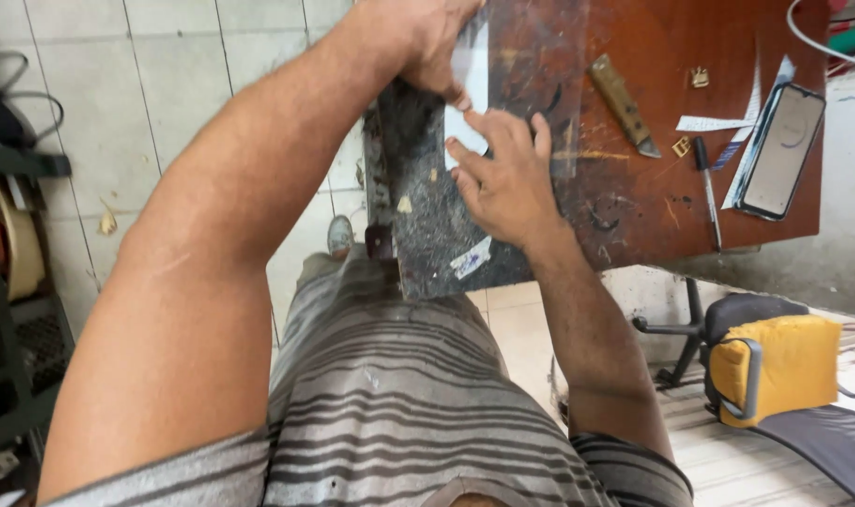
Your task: The person is using a utility knife and a metal ruler to precisely cut out a pattern from a plastic sheet on a workbench.
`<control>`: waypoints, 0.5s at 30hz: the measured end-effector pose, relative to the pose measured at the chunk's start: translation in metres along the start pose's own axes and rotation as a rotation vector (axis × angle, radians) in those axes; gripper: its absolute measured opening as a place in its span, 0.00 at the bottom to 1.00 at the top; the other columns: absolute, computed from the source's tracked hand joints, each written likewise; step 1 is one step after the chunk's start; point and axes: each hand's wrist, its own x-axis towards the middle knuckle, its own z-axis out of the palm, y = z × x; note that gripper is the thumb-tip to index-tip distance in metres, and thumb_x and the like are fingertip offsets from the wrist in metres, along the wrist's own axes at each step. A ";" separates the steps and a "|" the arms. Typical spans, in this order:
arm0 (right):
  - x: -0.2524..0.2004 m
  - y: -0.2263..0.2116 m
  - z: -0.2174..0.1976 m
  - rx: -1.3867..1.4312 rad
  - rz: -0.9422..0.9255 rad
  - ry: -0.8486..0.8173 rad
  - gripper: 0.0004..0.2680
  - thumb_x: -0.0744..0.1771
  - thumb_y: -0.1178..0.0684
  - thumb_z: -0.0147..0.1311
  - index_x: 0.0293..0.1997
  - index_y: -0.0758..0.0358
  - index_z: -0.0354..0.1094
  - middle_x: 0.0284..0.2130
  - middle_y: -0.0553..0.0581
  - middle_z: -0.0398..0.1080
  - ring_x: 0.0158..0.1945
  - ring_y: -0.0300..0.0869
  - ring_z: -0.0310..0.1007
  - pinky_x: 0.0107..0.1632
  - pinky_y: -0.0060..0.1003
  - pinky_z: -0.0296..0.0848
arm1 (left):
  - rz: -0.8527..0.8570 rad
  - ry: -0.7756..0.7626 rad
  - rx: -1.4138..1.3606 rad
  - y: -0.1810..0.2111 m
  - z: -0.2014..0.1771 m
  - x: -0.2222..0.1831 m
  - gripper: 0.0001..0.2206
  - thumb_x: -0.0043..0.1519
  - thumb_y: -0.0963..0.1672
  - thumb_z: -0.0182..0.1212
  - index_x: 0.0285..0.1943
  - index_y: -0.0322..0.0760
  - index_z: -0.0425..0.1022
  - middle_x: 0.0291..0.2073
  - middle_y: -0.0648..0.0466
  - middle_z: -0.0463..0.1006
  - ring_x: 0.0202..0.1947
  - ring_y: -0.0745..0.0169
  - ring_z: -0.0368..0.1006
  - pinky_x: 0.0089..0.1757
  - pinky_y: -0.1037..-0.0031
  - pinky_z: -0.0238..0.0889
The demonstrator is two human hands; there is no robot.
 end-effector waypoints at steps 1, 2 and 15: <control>0.000 -0.003 -0.001 0.001 0.009 -0.031 0.13 0.66 0.51 0.63 0.57 0.51 0.74 0.61 0.59 0.64 0.65 0.57 0.60 0.63 0.76 0.48 | -0.062 -0.100 0.051 0.023 -0.058 -0.035 0.54 0.50 0.64 0.75 0.79 0.41 0.49 0.68 0.43 0.67 0.62 0.36 0.66 0.54 0.48 0.64; 0.000 -0.004 -0.002 0.003 0.010 -0.022 0.13 0.66 0.51 0.63 0.57 0.51 0.74 0.61 0.59 0.64 0.65 0.57 0.60 0.63 0.76 0.48 | -0.062 -0.099 0.060 0.023 -0.055 -0.030 0.54 0.50 0.64 0.75 0.79 0.41 0.49 0.68 0.43 0.67 0.62 0.36 0.66 0.54 0.48 0.64; -0.023 0.051 -0.073 -0.216 0.290 -0.263 0.17 0.70 0.43 0.48 0.67 0.48 0.65 0.65 0.58 0.62 0.64 0.53 0.59 0.61 0.66 0.54 | -0.214 -0.095 0.193 0.043 -0.058 -0.009 0.64 0.30 0.65 0.82 0.77 0.52 0.51 0.78 0.50 0.41 0.76 0.45 0.38 0.58 0.22 0.47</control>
